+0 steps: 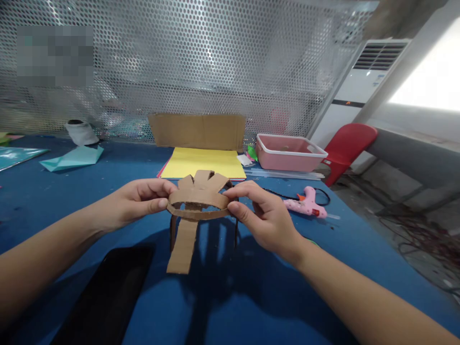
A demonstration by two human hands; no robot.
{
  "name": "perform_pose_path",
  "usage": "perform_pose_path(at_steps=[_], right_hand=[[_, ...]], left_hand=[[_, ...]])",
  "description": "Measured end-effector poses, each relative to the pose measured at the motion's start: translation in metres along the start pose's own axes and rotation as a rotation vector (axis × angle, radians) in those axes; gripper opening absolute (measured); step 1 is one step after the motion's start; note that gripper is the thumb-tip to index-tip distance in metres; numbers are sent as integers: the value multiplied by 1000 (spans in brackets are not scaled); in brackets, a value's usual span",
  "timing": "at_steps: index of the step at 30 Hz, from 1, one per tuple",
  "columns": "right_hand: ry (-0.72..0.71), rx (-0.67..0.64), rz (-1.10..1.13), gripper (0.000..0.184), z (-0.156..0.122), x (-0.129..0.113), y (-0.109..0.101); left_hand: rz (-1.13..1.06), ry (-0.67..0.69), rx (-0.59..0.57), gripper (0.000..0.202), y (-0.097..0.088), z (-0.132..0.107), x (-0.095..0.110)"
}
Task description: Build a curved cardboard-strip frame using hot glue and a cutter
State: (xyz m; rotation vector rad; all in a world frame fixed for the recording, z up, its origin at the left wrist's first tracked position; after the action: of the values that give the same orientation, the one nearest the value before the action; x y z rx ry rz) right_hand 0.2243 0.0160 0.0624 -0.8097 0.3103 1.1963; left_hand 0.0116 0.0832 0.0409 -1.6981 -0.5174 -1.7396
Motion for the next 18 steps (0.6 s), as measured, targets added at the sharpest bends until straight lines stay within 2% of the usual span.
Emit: perform_pose_path(at_steps=[4,9,12,18], right_hand=[[11,-1,39,12,0,-1,0],[136,34,137,21,-4,10,-2],[176,53,186,19,-6,12,-3],[65,25,179,12,-4,1,-1]], left_hand=[[-16,4,1,21,1,0,2],[-46,2,-7,20,2,0,2],[-49,-4,-8,21,2,0,2],[-16,2,-6,21,1,-1,2]])
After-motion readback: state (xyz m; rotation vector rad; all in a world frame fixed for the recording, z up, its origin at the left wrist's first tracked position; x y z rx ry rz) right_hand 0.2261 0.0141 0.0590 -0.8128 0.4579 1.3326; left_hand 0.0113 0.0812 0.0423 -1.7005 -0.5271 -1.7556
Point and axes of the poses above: each hand's wrist, its own z-axis towards the middle knuckle, its own y-axis out of the palm, x = y × z, the point moved 6 cm from there along z, towards the middle knuckle, and after that the axes turned 2 degrees about z, right-handed, at the moved point
